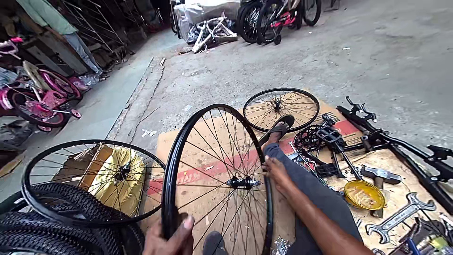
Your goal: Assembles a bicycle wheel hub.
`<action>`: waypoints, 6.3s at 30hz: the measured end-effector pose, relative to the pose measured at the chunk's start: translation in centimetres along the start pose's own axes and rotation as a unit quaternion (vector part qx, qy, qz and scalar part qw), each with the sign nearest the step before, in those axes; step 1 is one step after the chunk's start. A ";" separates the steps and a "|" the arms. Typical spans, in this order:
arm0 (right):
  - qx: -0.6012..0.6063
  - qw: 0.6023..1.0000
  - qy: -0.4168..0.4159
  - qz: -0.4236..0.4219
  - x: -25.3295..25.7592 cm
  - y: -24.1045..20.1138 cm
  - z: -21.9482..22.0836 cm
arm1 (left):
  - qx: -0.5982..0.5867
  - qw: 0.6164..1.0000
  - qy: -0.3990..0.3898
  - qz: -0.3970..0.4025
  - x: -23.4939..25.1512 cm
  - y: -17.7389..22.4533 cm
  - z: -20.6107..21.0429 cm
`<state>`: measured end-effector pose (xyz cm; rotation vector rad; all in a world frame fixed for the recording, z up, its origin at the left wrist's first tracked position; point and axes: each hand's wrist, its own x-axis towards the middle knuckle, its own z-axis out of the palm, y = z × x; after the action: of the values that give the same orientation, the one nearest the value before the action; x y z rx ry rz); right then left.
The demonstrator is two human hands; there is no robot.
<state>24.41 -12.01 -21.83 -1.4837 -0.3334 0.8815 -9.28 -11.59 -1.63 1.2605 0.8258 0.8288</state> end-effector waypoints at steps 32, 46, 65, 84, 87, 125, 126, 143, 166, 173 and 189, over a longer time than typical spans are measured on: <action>-0.377 0.670 -0.532 -0.354 -17.2 6.1 9.0 | -0.007 0.981 0.151 -0.120 3.4 -14.3 -6.8; -0.414 0.710 -0.509 -0.255 -17.5 5.5 9.9 | -0.101 0.985 0.107 -0.086 3.9 -13.7 -6.3; -0.351 0.740 -0.555 -0.145 -16.1 4.1 9.1 | -0.128 0.986 0.081 -0.069 3.9 -13.8 -6.3; -0.353 0.729 -0.566 -0.150 -16.0 4.1 8.9 | -0.131 0.987 0.072 -0.066 3.8 -13.6 -6.4; -0.435 0.680 -0.551 -0.214 -16.9 4.2 9.8 | -0.143 0.985 0.077 -0.060 4.0 -13.7 -6.1; -0.422 0.658 -0.457 -0.424 -13.6 3.2 6.5 | -0.157 0.980 0.117 -0.042 1.9 -13.6 -5.2; -0.388 0.651 -0.506 -0.413 -14.4 3.6 7.1 | -0.141 0.980 0.133 -0.049 2.3 -13.4 -5.4; -0.346 0.721 -0.552 -0.237 -16.1 4.2 8.6 | -0.151 0.962 0.197 -0.115 4.1 -13.1 -5.6; -0.436 0.669 -0.543 -0.261 -16.8 4.2 9.9 | -0.161 0.961 0.197 -0.104 4.2 -13.4 -5.5; -0.383 0.707 -0.560 -0.200 -16.3 3.7 9.0 | -0.153 0.962 0.198 -0.109 4.0 -13.2 -5.4; -0.323 0.655 -0.659 -0.177 -14.4 2.6 8.5 | -0.162 0.961 0.202 -0.101 4.2 -13.3 -5.5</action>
<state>8.28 -16.10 -18.77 -0.9940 -2.1366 1.4743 -11.19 -6.88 -15.74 0.7120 1.0745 1.0234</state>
